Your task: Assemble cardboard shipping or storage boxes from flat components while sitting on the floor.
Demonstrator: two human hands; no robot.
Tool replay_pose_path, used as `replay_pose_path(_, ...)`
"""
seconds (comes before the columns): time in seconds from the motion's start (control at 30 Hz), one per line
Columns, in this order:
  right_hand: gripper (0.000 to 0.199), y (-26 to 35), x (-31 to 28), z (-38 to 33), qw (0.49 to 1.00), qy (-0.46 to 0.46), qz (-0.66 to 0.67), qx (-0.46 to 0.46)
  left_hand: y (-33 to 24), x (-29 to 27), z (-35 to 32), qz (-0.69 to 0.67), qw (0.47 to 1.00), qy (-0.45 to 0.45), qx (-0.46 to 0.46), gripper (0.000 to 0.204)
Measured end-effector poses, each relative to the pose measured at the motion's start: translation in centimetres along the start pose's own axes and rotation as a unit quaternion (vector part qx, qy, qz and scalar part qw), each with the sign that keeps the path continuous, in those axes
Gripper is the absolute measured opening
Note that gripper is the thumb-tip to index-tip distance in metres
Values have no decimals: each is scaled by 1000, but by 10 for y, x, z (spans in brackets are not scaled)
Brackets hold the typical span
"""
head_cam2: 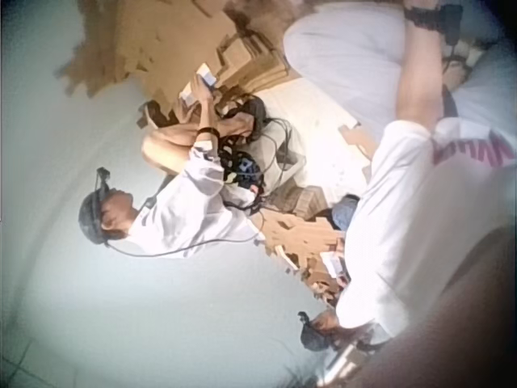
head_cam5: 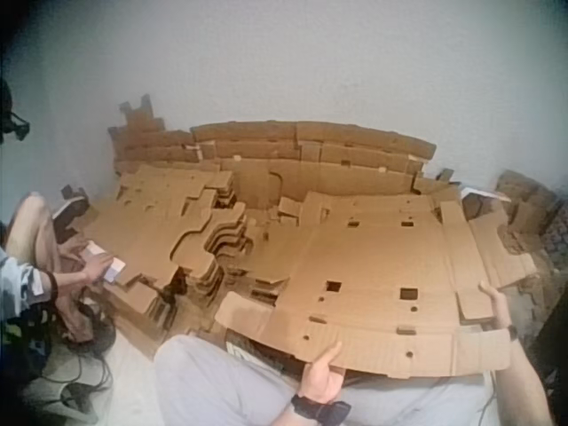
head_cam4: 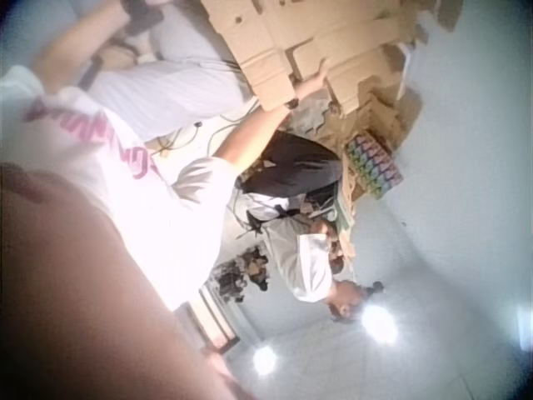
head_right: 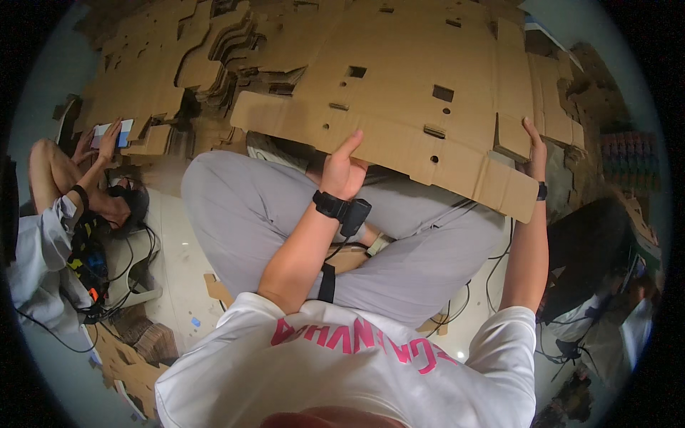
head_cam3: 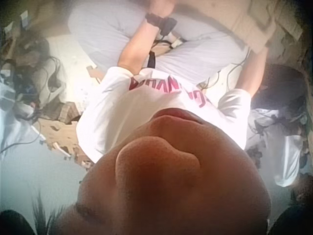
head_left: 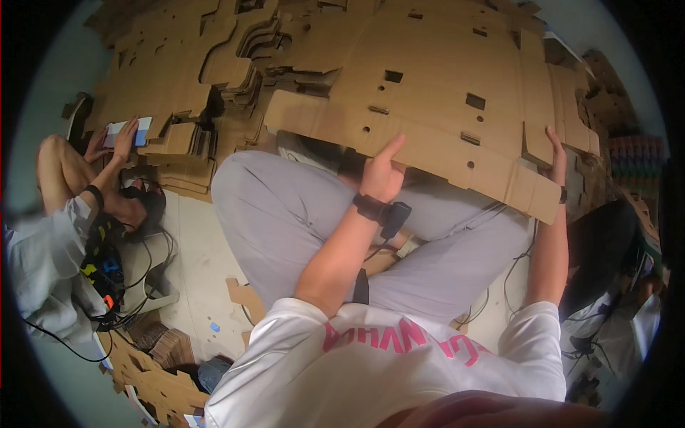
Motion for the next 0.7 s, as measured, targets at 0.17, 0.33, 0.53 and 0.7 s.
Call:
replay_pose_path(0.17, 30, -11, 0, 8, 997, 52, 35, 37, 2, -13, 2, 19, 1000, -12, -4, 28)
replay_pose_path(0.33, 38, -7, 0, 24, 999, -23, -35, -5, 13, -50, 22, -62, 991, -113, -41, 27)
replay_pose_path(0.53, 42, 16, 23, 14, 990, -52, -88, -98, 15, -66, 25, -111, 982, -151, -37, 30)
replay_pose_path(0.7, 46, 21, 20, 0, 988, -67, -114, -76, 17, -53, 22, -99, 990, -86, -52, 31)
Point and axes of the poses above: each hand's wrist, its own z-axis towards the middle knuckle, its own x-axis out of the palm, y = z × x, the point moved 10 cm from there along z, towards the middle knuckle, and after that the axes turned 3 degrees about -y, right-handed, at the moved point
